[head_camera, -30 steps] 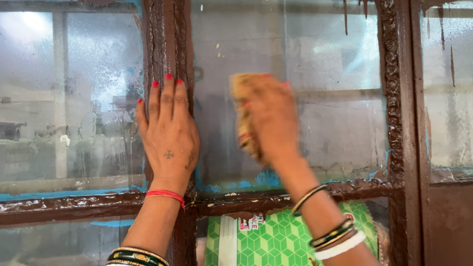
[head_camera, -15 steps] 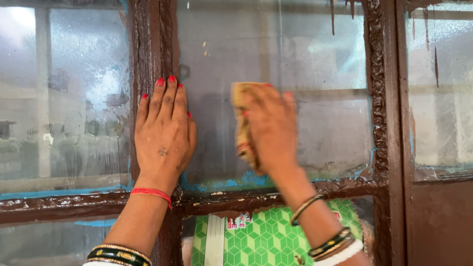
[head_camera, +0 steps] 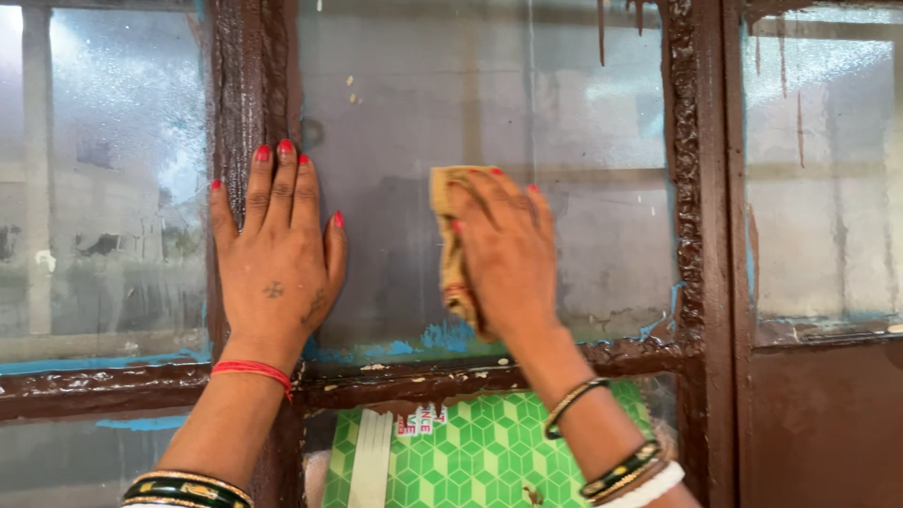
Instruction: The person cleans a glass window pane by spraying a liquid from a pink bottle and wiping the glass with a cloth, handling both the bottle and the cloth simultaneously or in alternation.
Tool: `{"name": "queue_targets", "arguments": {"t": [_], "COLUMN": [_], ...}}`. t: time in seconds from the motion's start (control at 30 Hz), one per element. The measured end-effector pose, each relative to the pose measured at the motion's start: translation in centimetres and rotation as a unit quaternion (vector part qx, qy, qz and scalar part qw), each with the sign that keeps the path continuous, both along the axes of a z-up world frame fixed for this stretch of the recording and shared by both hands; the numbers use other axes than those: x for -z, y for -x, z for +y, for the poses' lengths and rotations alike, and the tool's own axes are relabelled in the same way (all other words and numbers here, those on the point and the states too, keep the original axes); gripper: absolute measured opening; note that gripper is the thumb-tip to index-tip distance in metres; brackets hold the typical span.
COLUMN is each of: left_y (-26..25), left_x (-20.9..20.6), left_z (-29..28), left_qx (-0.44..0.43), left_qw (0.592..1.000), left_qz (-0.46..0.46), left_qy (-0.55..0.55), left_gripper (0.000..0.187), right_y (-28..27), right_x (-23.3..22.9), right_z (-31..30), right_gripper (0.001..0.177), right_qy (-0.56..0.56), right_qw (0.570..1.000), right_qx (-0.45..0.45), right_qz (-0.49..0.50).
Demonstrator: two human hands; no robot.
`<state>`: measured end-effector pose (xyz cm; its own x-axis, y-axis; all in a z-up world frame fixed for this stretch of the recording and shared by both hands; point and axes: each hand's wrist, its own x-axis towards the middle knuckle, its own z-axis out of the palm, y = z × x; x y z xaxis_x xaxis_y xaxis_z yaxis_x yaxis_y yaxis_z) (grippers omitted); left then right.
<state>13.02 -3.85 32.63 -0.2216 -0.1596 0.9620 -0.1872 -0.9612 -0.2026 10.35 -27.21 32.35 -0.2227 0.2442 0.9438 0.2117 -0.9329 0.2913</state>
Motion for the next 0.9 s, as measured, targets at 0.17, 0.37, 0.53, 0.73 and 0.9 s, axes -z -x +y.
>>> {"name": "queue_targets", "arguments": {"t": [0.17, 0.37, 0.53, 0.73, 0.9], "left_y": [-0.1, -0.1, 0.5, 1.6, 1.2], "left_x": [-0.1, 0.3, 2.3, 2.5, 0.2], "left_z": [-0.1, -2.0, -4.9, -9.8, -13.8], "left_qx": [0.005, -0.002, -0.019, 0.011, 0.097], "left_qw": [1.0, 0.999, 0.999, 0.999, 0.994], "left_qz": [0.007, -0.001, 0.025, 0.037, 0.033], "left_qy": [0.0, 0.035, 0.04, 0.011, -0.024], "left_gripper": [0.056, 0.059, 0.059, 0.057, 0.054], "right_y": [0.7, -1.4, 0.0, 0.1, -0.7], "right_x": [-1.6, -2.7, 0.4, -2.0, -3.6], "right_z": [-6.7, -3.6, -3.0, -10.0, -9.1], "right_gripper": [0.032, 0.033, 0.038, 0.027, 0.033], "right_qy": [-0.049, -0.059, -0.009, -0.023, -0.053], "right_qw": [0.998, 0.997, 0.999, 0.997, 0.996], "right_qx": [0.019, -0.016, -0.045, 0.034, -0.007], "right_qz": [-0.027, -0.047, -0.013, -0.062, -0.074]}}
